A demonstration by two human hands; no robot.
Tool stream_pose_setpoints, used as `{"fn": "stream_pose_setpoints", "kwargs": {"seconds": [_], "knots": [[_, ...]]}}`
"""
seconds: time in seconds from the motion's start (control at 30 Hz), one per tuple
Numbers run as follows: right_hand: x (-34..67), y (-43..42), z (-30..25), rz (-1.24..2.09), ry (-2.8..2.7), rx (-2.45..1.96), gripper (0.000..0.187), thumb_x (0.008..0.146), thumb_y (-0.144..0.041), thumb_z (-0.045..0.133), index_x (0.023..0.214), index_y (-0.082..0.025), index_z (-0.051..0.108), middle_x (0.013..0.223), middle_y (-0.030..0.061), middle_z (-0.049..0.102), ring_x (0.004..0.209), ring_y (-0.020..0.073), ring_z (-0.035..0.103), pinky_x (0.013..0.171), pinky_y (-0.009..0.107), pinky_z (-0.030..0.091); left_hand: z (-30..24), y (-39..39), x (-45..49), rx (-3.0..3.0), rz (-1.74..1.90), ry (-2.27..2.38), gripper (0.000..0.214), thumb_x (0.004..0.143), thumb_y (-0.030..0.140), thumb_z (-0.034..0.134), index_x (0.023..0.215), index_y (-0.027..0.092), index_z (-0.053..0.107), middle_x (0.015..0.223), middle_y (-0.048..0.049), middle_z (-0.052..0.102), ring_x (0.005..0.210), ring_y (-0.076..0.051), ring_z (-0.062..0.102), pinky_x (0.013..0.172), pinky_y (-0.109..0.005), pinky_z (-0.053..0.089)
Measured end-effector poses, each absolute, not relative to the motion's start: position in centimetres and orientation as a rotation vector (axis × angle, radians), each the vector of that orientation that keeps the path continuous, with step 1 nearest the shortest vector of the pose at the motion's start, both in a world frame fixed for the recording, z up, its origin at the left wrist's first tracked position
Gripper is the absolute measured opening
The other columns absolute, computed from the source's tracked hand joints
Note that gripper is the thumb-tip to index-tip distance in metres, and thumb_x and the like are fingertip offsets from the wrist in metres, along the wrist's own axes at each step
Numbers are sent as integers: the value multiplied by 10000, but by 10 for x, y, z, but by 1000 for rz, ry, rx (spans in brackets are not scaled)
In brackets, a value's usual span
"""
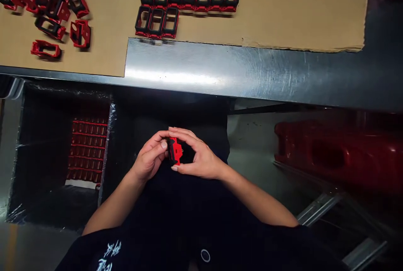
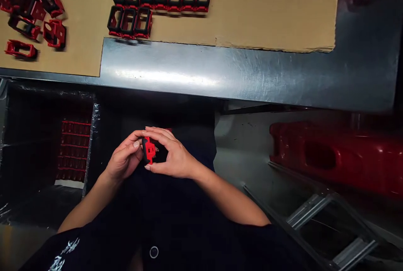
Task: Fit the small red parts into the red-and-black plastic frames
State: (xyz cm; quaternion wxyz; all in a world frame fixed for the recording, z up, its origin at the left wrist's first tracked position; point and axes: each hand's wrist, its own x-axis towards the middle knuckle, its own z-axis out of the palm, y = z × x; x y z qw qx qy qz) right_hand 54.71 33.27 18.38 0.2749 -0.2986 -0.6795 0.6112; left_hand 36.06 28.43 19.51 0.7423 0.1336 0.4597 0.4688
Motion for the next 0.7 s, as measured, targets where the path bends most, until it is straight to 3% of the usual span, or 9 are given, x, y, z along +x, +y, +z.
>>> {"fn": "stream_pose_setpoints", "kwargs": {"seconds": [0.23,0.37,0.53,0.7], "knots": [[545,327,187,1623,-1835,-799,786,780,-172,805,1475,-343,480,1533,79,501,1436,273,456,1184,517,380,198,278,344,569,942,956,539,797,347,796,1295,232,625,1235,-113,692,1068,-258,696,904,-344,546],[544,325,190,1570,-1850,-875,777,741,-234,846,1439,-303,513,1502,110,525,1399,286,496,1160,516,413,199,278,342,616,816,921,661,793,282,816,1388,252,531,1216,-128,708,959,-231,730,858,-326,561],[546,324,192,1622,-1846,-926,806,689,-275,895,1410,-287,536,1475,116,552,1373,302,522,1147,538,426,202,277,342,581,778,914,650,794,252,820,1378,249,534,1191,-133,713,848,-182,729,789,-286,573],[548,326,193,1724,-1808,-838,861,708,-299,896,1468,-303,490,1526,108,509,1407,298,492,1178,529,398,204,272,342,747,815,1061,673,783,197,818,1395,268,547,1263,-111,685,1045,-210,697,916,-305,560]]}}
